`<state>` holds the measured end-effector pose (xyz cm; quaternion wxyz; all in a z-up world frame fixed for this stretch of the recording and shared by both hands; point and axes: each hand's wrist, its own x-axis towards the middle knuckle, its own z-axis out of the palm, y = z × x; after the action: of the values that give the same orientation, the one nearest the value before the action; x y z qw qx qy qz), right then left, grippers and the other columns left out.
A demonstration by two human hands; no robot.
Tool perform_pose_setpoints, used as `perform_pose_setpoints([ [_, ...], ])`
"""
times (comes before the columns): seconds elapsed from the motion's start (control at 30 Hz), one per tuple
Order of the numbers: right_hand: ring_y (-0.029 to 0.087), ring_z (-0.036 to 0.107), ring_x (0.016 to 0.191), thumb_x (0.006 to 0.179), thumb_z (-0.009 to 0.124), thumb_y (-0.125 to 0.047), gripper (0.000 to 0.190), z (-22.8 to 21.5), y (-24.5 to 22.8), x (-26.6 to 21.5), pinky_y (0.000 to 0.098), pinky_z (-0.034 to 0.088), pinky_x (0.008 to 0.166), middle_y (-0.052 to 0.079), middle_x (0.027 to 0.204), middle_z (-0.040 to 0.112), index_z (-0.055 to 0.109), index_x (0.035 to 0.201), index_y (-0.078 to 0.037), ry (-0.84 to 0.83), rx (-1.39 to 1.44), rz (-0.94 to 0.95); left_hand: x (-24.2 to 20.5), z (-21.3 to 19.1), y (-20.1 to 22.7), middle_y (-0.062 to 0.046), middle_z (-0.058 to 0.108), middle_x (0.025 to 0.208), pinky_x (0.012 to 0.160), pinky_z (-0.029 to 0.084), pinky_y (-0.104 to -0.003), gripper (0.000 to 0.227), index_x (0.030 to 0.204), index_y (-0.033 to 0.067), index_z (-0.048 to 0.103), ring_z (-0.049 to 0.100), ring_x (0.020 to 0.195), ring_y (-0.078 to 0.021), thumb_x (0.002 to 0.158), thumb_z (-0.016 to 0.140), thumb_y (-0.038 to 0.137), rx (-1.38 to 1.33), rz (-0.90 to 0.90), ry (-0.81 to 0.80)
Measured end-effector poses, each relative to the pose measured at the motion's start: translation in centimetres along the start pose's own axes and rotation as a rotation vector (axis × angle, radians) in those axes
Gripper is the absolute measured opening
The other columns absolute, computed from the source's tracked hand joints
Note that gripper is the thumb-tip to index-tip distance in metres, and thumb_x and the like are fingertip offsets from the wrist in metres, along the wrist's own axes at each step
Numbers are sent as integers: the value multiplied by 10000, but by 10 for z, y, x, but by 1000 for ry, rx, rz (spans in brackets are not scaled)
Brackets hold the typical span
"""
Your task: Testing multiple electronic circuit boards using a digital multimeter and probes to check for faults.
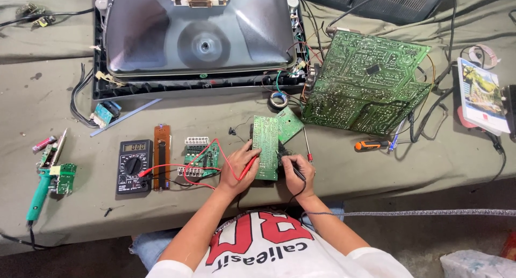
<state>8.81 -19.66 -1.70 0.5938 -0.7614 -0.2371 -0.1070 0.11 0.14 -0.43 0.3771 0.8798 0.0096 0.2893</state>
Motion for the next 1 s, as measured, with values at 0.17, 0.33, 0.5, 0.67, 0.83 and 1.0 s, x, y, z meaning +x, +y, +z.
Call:
perform_pose_setpoints([
  [0.17, 267, 726, 689, 934, 752, -130, 137, -2, 9, -3, 344, 546, 661, 128, 709, 731, 762, 814, -64, 2, 18, 18, -1, 1, 0, -254, 686, 1281, 834, 581, -477, 272, 1176, 176, 755, 740, 956, -408, 917, 675, 160, 4, 7, 2],
  [0.33, 238, 730, 724, 933, 752, -118, 107, 0, 11, -3, 351, 543, 668, 142, 739, 736, 766, 846, -58, -13, 22, 24, -1, 1, -1, -255, 690, 1268, 814, 583, -484, 262, 1170, 169, 752, 743, 926, -409, 920, 675, 162, 19, 14, 0],
  [0.5, 211, 741, 734, 927, 758, -103, 78, -2, 6, 0, 337, 550, 655, 139, 741, 750, 790, 882, -47, -39, 51, 17, -2, 4, -5, -260, 687, 1268, 815, 586, -472, 266, 1167, 170, 756, 743, 923, -411, 911, 683, 152, 8, 29, 16],
  [0.67, 196, 733, 703, 926, 742, -97, 87, -3, -3, 1, 326, 568, 665, 123, 721, 753, 804, 942, -37, -58, 91, -2, -3, 6, -7, -255, 685, 1278, 819, 585, -473, 266, 1169, 175, 754, 743, 931, -406, 913, 685, 157, 11, 26, 17],
  [0.83, 327, 755, 770, 898, 769, -78, 82, -2, -4, 3, 385, 581, 693, 166, 792, 764, 816, 954, -39, -89, 60, -56, -4, 8, -8, -243, 684, 1285, 821, 583, -475, 266, 1173, 185, 753, 741, 935, -400, 915, 690, 167, 18, 22, 18],
  [1.0, 288, 750, 756, 904, 766, -60, 67, -2, -2, 5, 364, 573, 707, 150, 795, 760, 809, 943, -28, -101, 85, -60, -4, 7, -7, -238, 692, 1277, 829, 582, -460, 258, 1168, 192, 758, 745, 936, -390, 920, 690, 179, 19, 24, 30],
])
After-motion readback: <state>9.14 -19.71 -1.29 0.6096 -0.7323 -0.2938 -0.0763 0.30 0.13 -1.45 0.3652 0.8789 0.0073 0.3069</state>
